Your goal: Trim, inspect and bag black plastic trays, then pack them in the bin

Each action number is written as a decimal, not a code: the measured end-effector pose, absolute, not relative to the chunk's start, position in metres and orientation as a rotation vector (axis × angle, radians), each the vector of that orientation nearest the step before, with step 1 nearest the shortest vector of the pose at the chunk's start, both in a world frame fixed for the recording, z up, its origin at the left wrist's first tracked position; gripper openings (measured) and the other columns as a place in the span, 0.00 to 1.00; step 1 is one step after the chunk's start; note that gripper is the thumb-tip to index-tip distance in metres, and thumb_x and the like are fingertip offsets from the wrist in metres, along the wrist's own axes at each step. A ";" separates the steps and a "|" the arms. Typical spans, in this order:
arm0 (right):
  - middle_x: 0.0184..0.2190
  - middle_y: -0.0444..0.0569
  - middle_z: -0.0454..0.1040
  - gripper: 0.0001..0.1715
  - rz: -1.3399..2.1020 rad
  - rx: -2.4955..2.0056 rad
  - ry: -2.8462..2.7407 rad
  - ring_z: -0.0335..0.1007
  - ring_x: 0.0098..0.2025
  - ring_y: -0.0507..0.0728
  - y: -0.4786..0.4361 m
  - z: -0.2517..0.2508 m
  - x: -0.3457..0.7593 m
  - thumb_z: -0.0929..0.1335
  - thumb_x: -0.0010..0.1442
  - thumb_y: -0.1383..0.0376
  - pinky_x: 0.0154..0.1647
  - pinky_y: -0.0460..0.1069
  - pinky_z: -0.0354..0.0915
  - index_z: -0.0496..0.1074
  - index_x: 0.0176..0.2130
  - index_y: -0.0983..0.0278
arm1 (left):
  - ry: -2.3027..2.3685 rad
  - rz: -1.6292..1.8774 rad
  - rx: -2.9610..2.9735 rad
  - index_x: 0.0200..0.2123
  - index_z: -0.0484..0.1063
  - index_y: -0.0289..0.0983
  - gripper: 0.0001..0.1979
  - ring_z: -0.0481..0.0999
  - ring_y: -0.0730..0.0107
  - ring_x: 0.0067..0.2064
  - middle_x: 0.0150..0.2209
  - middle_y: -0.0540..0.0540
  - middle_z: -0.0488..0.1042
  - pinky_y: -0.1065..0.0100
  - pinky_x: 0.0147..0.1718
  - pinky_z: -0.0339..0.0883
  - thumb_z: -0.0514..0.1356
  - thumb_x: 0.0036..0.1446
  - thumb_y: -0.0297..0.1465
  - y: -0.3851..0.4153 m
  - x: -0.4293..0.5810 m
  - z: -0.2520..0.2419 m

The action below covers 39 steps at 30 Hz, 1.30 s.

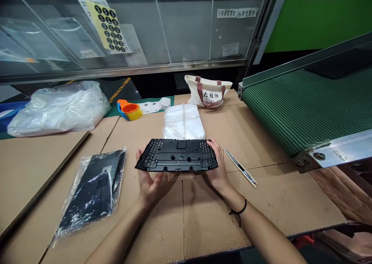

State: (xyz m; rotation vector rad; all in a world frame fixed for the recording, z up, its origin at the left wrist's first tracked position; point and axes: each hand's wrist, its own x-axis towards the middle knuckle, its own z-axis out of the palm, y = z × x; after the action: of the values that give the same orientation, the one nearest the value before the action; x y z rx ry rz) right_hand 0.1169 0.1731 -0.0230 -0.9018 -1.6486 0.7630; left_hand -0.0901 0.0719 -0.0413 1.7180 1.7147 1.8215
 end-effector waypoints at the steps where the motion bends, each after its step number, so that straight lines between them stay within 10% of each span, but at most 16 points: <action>1: 0.60 0.55 0.64 0.27 0.729 -0.874 -1.696 0.58 0.63 0.63 0.175 -0.022 0.118 0.68 0.58 0.58 0.64 0.65 0.54 0.66 0.56 0.59 | 1.780 1.811 1.703 0.69 0.36 0.44 0.42 0.45 0.48 0.69 0.69 0.43 0.44 0.48 0.67 0.39 0.57 0.59 0.40 0.072 -0.091 -0.040; 6: 0.41 0.51 0.79 0.13 1.154 -0.752 -1.717 0.74 0.48 0.63 0.182 -0.016 0.122 0.72 0.54 0.57 0.53 0.61 0.66 0.76 0.38 0.61 | 2.175 1.745 1.594 0.68 0.45 0.41 0.40 0.59 0.45 0.58 0.56 0.37 0.61 0.40 0.60 0.49 0.59 0.57 0.43 0.077 -0.097 -0.034; 11: 0.29 0.50 0.80 0.25 1.564 -0.870 -1.299 0.77 0.30 0.60 0.194 -0.012 0.129 0.73 0.49 0.46 0.33 0.56 0.73 0.76 0.33 0.65 | 2.148 1.632 1.620 0.67 0.49 0.42 0.32 0.66 0.57 0.46 0.43 0.42 0.66 0.49 0.51 0.62 0.52 0.62 0.43 0.080 -0.097 -0.033; 23: 0.40 0.49 0.79 0.25 1.325 -0.892 -0.792 0.76 0.37 0.56 0.215 -0.013 0.134 0.76 0.45 0.51 0.39 0.53 0.72 0.73 0.38 0.63 | 2.142 1.480 2.026 0.57 0.63 0.40 0.21 0.68 0.57 0.55 0.53 0.39 0.68 0.53 0.52 0.64 0.53 0.59 0.26 0.112 -0.092 -0.008; 29: 0.39 0.50 0.79 0.28 1.250 -0.971 -0.899 0.74 0.37 0.56 0.211 -0.019 0.130 0.75 0.44 0.49 0.42 0.53 0.70 0.74 0.38 0.66 | 2.119 0.678 2.447 0.44 0.74 0.39 0.22 0.57 0.49 0.64 0.57 0.39 0.69 0.44 0.59 0.51 0.49 0.51 0.16 0.179 -0.101 0.025; 34: 0.39 0.51 0.79 0.29 1.267 -0.948 -0.932 0.74 0.38 0.57 0.213 -0.021 0.129 0.74 0.46 0.47 0.41 0.53 0.70 0.74 0.39 0.67 | 2.066 0.209 2.456 0.25 0.74 0.36 0.14 0.72 0.51 0.48 0.34 0.36 0.76 0.53 0.49 0.60 0.52 0.53 0.17 0.207 -0.112 0.047; 39: 0.40 0.52 0.79 0.29 1.253 -0.923 -0.980 0.74 0.40 0.58 0.212 -0.022 0.130 0.73 0.49 0.47 0.46 0.55 0.68 0.74 0.40 0.67 | 2.151 0.111 2.329 0.25 0.73 0.35 0.11 0.73 0.56 0.37 0.31 0.37 0.75 0.62 0.34 0.61 0.57 0.58 0.30 0.217 -0.122 0.048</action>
State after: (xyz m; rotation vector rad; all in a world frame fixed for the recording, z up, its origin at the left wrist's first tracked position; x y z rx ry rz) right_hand 0.1297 0.2116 -0.0221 -0.9228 -0.9804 1.2526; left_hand -0.1219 0.2168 0.0480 2.3287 2.1511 0.1113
